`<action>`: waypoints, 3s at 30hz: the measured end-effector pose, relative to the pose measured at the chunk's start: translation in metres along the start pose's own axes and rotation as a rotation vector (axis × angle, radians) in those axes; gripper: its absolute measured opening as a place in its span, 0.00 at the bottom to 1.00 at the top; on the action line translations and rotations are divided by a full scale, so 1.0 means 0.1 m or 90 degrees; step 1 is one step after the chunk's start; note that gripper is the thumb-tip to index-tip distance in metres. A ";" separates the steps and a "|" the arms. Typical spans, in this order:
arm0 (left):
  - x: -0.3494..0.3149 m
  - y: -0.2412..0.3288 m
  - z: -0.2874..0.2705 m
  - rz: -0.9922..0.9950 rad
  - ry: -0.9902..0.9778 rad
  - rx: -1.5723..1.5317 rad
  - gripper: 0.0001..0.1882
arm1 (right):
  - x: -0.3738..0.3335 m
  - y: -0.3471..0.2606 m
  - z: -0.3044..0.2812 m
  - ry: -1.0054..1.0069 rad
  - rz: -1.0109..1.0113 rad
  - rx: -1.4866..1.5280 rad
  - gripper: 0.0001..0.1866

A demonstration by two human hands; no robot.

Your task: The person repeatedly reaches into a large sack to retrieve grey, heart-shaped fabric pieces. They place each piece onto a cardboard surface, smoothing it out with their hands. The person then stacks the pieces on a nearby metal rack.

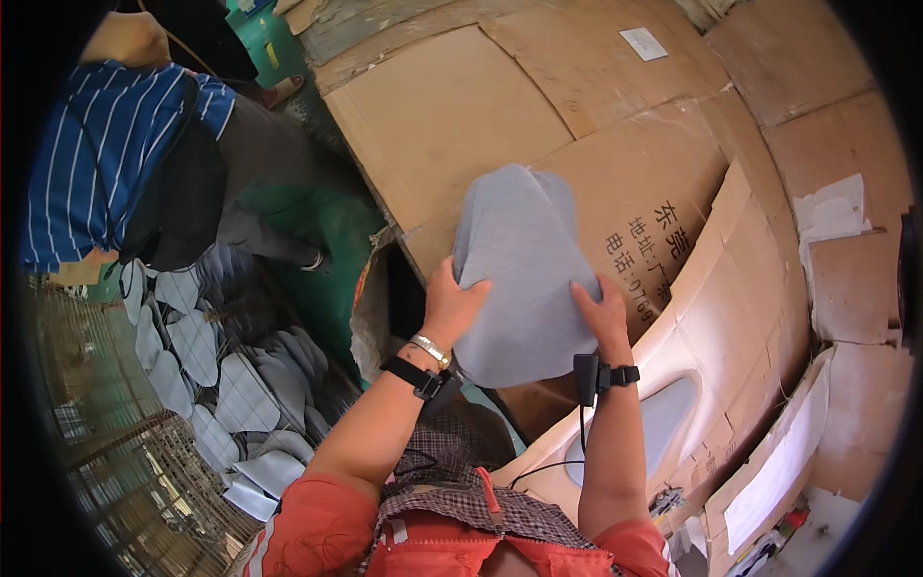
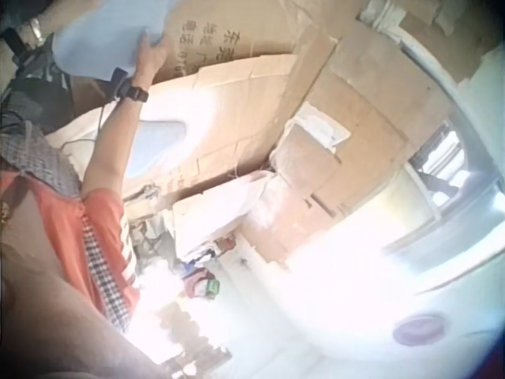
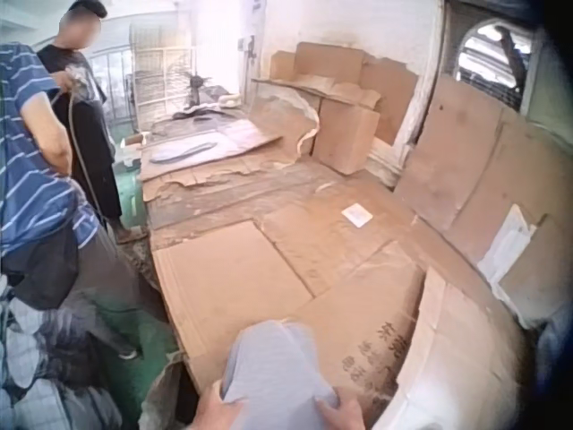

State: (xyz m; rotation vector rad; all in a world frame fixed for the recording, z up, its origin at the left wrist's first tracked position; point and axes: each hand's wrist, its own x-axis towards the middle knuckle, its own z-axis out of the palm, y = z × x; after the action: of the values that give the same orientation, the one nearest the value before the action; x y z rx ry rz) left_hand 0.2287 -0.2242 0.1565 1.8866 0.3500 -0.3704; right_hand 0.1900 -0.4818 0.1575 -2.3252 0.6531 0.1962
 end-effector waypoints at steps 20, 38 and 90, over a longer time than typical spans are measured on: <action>0.04 -0.30 -0.20 -0.050 -0.019 0.025 0.34 | 0.01 -0.47 -0.14 -0.102 0.015 -0.111 0.36; 0.71 0.28 0.20 0.268 -0.123 0.475 0.38 | 0.06 -0.36 -0.04 -0.052 0.087 -0.019 0.39; -0.36 -0.30 -0.23 -0.241 -0.133 -0.510 0.22 | -0.28 0.21 0.12 -0.131 0.216 0.641 0.29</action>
State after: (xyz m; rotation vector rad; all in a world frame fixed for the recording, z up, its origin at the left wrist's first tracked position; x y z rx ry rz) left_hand 0.1857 -0.1952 0.1531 0.9863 0.6092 -0.5726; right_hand 0.1558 -0.4761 0.1446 -1.2112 0.7961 0.1947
